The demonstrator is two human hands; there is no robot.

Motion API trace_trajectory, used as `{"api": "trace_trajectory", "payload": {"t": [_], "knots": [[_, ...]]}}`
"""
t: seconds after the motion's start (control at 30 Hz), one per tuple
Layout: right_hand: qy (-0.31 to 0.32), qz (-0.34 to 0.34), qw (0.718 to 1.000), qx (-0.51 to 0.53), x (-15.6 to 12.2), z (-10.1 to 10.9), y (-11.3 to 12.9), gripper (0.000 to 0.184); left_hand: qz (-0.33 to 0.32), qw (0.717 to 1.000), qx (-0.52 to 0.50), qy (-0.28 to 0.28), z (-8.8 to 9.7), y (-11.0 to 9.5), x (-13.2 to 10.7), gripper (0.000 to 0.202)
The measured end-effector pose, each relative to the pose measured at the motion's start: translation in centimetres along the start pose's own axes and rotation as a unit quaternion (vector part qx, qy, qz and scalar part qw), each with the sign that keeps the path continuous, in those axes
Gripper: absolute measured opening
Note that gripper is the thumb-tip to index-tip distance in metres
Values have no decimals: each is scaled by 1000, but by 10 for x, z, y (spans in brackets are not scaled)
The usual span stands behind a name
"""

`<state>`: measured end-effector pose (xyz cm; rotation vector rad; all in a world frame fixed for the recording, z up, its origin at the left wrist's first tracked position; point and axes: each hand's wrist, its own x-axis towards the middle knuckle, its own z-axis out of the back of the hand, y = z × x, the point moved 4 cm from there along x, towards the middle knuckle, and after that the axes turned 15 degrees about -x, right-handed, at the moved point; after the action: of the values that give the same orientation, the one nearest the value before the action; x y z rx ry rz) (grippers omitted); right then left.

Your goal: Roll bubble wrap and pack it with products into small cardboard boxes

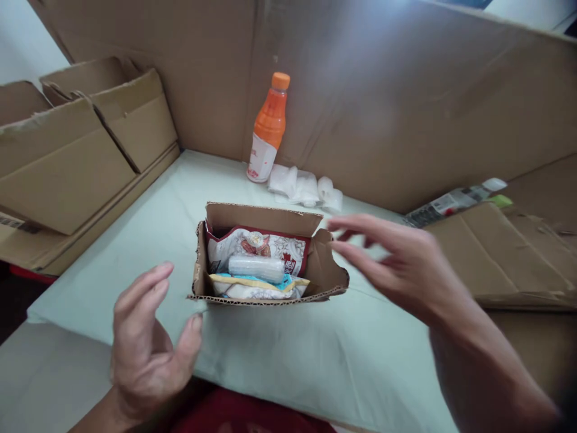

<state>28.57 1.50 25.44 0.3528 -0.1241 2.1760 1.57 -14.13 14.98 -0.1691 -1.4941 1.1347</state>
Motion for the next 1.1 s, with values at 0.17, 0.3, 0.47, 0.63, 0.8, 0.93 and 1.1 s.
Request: {"api": "trace_trajectory", "payload": {"t": [0.17, 0.3, 0.47, 0.63, 0.8, 0.93, 1.1], "knots": [[-14, -172, 976, 129, -98, -65, -38, 29, 249, 965, -78, 27, -15, 65, -48, 70], [66, -196, 955, 214, -105, -146, -9, 42, 378, 913, -151, 24, -40, 98, -59, 74], [1, -261, 918, 299, -81, -164, -40, 49, 357, 912, -202, 27, -96, 88, -35, 73], [-40, -273, 893, 355, -96, -173, -71, 54, 315, 926, -191, 84, -113, 65, -69, 82], [-31, -143, 908, 394, -24, -212, -30, 56, 325, 929, -175, 19, -70, 79, -90, 86], [-37, -84, 928, 361, 83, -251, 21, 67, 323, 933, -152, -35, -39, 121, -42, 87], [-3, -10, 975, 223, 167, -290, 74, 88, 305, 940, -136, -69, -21, 176, 39, 83]]}}
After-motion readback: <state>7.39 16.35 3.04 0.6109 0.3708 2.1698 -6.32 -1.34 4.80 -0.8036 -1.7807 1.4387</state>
